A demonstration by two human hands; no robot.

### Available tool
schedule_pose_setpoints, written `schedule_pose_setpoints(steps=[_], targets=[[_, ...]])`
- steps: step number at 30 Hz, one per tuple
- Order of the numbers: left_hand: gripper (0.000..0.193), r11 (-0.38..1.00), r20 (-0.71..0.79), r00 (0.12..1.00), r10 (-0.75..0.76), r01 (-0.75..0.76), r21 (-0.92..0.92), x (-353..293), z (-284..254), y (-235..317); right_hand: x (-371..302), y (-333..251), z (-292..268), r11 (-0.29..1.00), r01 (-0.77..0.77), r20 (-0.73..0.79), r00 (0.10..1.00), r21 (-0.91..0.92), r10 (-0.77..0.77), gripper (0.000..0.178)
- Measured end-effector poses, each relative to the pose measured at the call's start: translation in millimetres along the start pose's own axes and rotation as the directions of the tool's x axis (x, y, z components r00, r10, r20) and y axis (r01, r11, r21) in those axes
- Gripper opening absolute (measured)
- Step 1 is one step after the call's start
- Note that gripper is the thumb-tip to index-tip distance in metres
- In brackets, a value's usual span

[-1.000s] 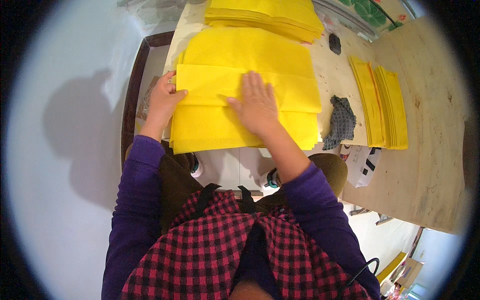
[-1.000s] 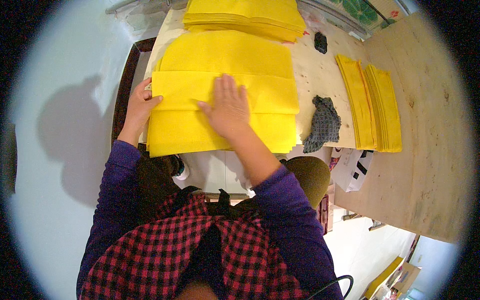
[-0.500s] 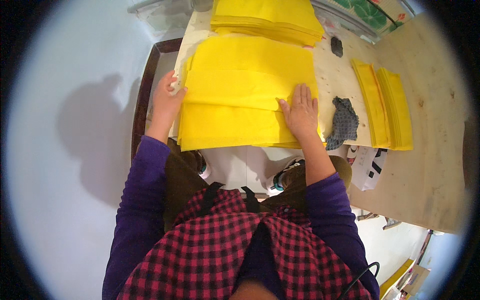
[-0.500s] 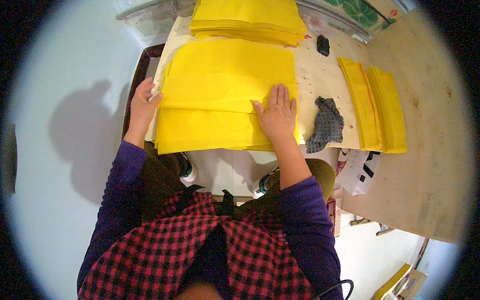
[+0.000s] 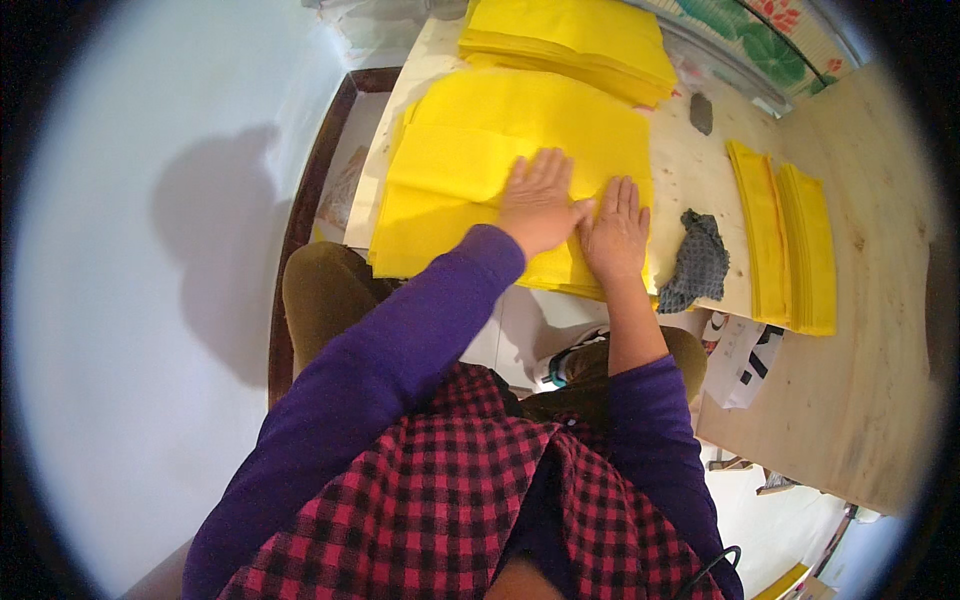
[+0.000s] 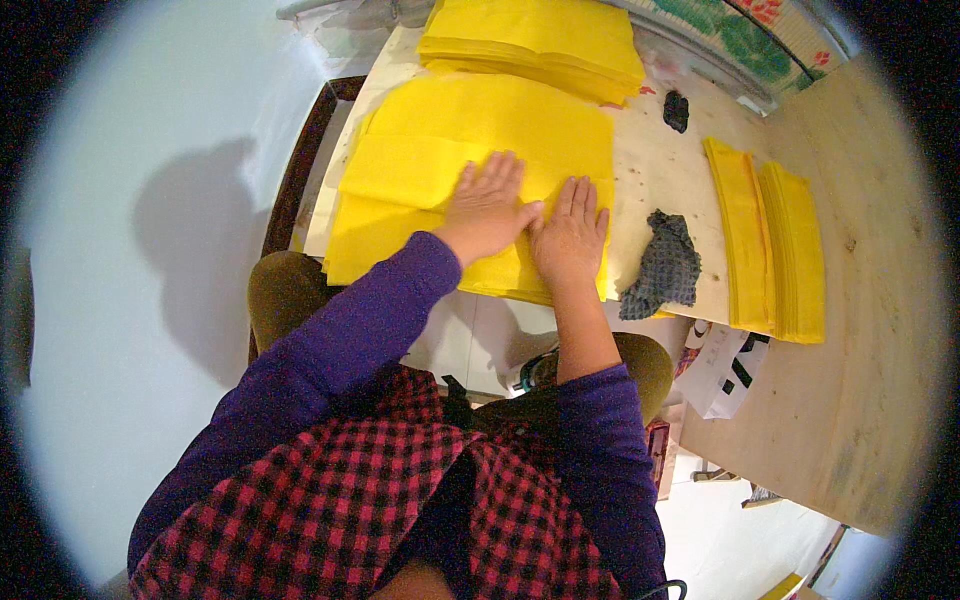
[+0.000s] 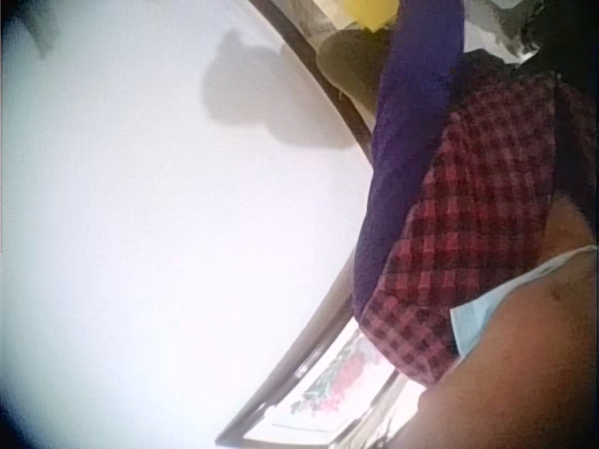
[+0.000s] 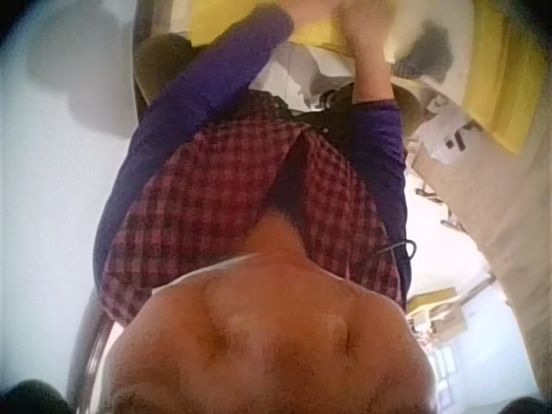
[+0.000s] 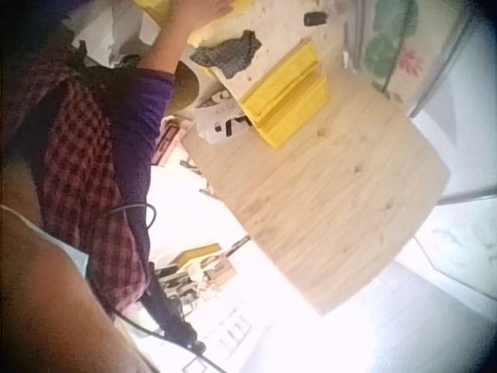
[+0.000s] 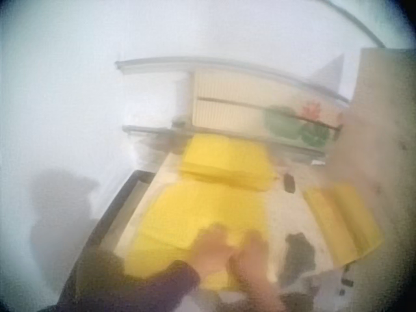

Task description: The person folds yellow fabric sheets on a wooden table, aligning edges and pressing creases by hand. They repeatedly fold, unfold, and restack the sheets, maintaining a neat pile throughout the process.

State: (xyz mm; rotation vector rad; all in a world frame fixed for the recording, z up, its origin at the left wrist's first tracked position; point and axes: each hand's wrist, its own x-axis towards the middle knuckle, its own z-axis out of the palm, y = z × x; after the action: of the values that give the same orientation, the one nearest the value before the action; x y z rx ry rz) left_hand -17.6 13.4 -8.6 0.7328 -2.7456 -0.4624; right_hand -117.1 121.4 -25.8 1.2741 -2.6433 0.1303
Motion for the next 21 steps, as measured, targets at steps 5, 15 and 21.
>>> schedule_pose_setpoints(steps=[5,15,21], targets=[[0.067,0.932,-0.041,0.967,-0.250,0.252,0.259,-27.3,-28.4,-77.6,-0.3,-4.7,-5.1,0.999,-0.012,-0.010,1.000,0.047,0.013,0.076],[0.070,0.894,-0.067,0.928,-0.368,0.372,0.248,-41.2,-41.8,-107.8,14.4,-56.2,-34.3,0.984,0.108,0.065,0.991,0.143,-0.118,0.077],[0.071,0.915,-0.095,0.937,-0.335,0.348,0.207,-43.0,-42.0,-109.7,17.5,-116.8,-23.8,0.927,0.259,0.165,0.936,0.273,-0.310,0.077]])
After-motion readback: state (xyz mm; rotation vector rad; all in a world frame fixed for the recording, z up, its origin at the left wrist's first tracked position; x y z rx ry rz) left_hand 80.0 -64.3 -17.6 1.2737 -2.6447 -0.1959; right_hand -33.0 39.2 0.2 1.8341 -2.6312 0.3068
